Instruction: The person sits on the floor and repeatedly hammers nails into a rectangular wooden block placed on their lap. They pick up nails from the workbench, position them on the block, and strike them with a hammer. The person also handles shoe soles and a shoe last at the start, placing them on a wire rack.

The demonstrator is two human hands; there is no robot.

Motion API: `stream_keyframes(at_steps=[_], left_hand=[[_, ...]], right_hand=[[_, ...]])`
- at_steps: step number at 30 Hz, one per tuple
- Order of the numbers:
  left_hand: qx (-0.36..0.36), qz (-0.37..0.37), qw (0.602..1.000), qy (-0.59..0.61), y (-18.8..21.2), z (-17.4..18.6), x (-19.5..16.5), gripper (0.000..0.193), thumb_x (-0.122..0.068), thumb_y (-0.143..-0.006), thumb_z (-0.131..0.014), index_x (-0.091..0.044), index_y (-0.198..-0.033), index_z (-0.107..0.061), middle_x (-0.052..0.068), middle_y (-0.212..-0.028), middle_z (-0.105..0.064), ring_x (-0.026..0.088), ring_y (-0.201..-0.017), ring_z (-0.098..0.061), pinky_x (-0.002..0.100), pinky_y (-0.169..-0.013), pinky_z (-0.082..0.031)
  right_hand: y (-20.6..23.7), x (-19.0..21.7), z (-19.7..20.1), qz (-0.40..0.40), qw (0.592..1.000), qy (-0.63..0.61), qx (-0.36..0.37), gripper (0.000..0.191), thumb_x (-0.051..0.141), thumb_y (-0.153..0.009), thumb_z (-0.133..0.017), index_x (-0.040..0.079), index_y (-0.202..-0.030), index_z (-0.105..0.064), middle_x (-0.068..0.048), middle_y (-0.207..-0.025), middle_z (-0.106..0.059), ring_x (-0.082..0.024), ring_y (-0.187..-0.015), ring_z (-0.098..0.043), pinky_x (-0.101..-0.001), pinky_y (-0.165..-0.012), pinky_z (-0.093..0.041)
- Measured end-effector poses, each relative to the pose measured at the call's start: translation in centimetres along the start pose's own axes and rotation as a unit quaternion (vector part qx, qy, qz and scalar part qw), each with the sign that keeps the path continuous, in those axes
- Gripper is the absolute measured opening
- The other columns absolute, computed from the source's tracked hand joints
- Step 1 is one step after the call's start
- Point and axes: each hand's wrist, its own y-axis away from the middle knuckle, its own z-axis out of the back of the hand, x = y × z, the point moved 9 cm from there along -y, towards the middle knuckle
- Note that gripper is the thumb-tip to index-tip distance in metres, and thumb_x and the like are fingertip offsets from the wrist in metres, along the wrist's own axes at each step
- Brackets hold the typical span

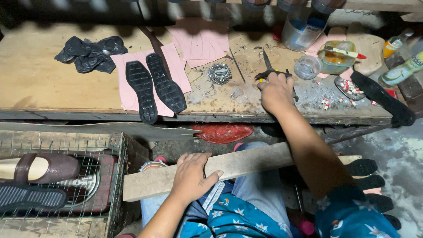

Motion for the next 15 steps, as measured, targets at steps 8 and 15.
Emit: stream_keyframes(at_steps=[8, 15], left_hand=[[0.001, 0.000, 1.000, -0.003, 0.0, 0.0, 0.0, 0.063, -0.049, -0.079, -0.073, -0.002, -0.120, -0.066, 0.020, -0.114, -0.069, 0.038, -0.115, -0.060, 0.056, -0.110, -0.031], [-0.005, -0.004, 1.000, -0.001, 0.0, 0.2, 0.0, 0.063, -0.048, -0.079, -0.074, -0.002, -0.120, -0.066, 0.020, -0.113, -0.070, 0.038, -0.115, -0.060, 0.056, -0.110, -0.032]], right_hand=[[-0.8, -1.0, -1.9, -0.068, 0.992, -0.085, 0.062, 0.017, 0.017, -0.083, -0.070, 0.025, -0.091, -0.083, -0.003, -0.106, -0.064, -0.028, -0.110, -0.052, -0.0451, -0.093, -0.032], [-0.3, -0.6, 0.1, -0.013, 0.997, -0.067, -0.043, 0.013, 0.018, -0.084, -0.074, 0.026, -0.092, -0.082, -0.003, -0.100, -0.065, -0.028, -0.107, -0.055, -0.0460, -0.095, -0.032]])
